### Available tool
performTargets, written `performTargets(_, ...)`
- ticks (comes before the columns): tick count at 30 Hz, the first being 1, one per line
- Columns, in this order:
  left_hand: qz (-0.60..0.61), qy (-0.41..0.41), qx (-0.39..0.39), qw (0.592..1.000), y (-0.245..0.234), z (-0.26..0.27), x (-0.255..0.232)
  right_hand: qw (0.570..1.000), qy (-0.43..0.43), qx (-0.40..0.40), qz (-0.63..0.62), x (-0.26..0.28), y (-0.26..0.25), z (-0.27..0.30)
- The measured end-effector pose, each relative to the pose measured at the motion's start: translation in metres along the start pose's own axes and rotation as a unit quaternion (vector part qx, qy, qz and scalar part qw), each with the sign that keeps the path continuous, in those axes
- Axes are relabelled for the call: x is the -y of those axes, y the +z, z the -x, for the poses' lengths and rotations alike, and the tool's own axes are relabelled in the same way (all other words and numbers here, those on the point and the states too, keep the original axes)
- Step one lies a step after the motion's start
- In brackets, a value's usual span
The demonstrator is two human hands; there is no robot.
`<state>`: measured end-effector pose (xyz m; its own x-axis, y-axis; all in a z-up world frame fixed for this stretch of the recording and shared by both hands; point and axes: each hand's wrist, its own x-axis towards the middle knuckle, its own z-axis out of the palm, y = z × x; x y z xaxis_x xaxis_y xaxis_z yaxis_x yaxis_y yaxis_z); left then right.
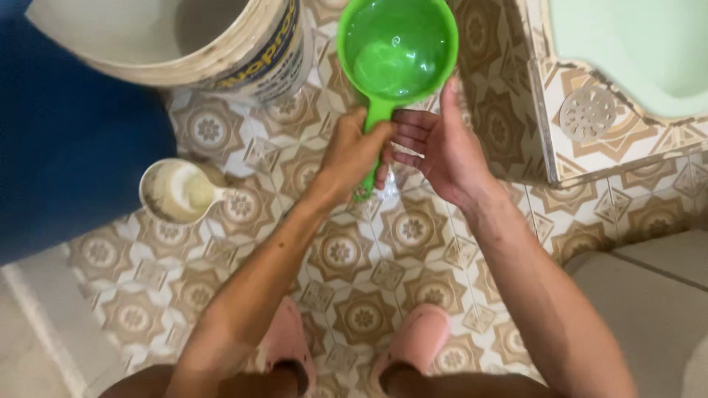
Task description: The person pours a yellowish liquid from a small cup onto the tiled floor and scrubs the area with a white brush. They then rinse the floor by pouring water from a green scoop and a bucket, spreading the water across the tiles.
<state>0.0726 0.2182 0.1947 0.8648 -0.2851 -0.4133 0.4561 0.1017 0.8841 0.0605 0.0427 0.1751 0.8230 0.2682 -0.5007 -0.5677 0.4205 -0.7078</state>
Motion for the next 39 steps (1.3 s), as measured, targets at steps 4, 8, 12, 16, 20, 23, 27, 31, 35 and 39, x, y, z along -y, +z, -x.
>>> performTargets(4,-0.036,-0.022,0.004,0.999,0.012,0.042,0.016,0.991,0.083,-0.104,0.009,-0.002,0.029,0.025)
performTargets(8,-0.064,-0.042,0.003,0.997,0.018,0.078,0.052,0.982,0.133,-0.104,-0.081,-0.039,0.025,0.048)
performTargets(12,-0.08,-0.094,0.002,0.992,0.015,0.101,0.096,0.968,0.161,-0.166,-0.097,-0.094,0.009,0.065)
performTargets(16,-0.152,0.031,0.077,0.985,-0.016,0.114,0.15,0.961,0.14,-0.185,-0.152,-0.125,0.001,0.084)
performTargets(20,-0.25,-0.048,0.025,0.967,-0.064,0.1,0.177,0.964,0.164,-0.187,-0.094,-0.142,-0.008,0.105)
performTargets(23,-0.327,0.003,0.007,0.945,-0.09,0.087,0.184,0.959,0.201,-0.192,-0.058,-0.149,-0.025,0.117)
performTargets(27,-0.519,0.154,-0.108,0.834,-0.12,0.054,0.213,0.945,0.233,-0.231,0.021,-0.159,-0.051,0.127)
performTargets(31,-0.626,0.102,-0.172,0.754,-0.148,0.019,0.257,0.939,0.235,-0.25,0.006,-0.17,-0.078,0.137)
performTargets(35,-0.587,-0.071,-0.132,0.796,-0.143,0.016,0.287,0.941,0.221,-0.254,0.031,-0.168,-0.091,0.154)
performTargets(39,-0.425,-0.151,-0.139,0.881,-0.104,0.064,0.266,0.945,0.206,-0.241,0.081,-0.153,-0.083,0.183)
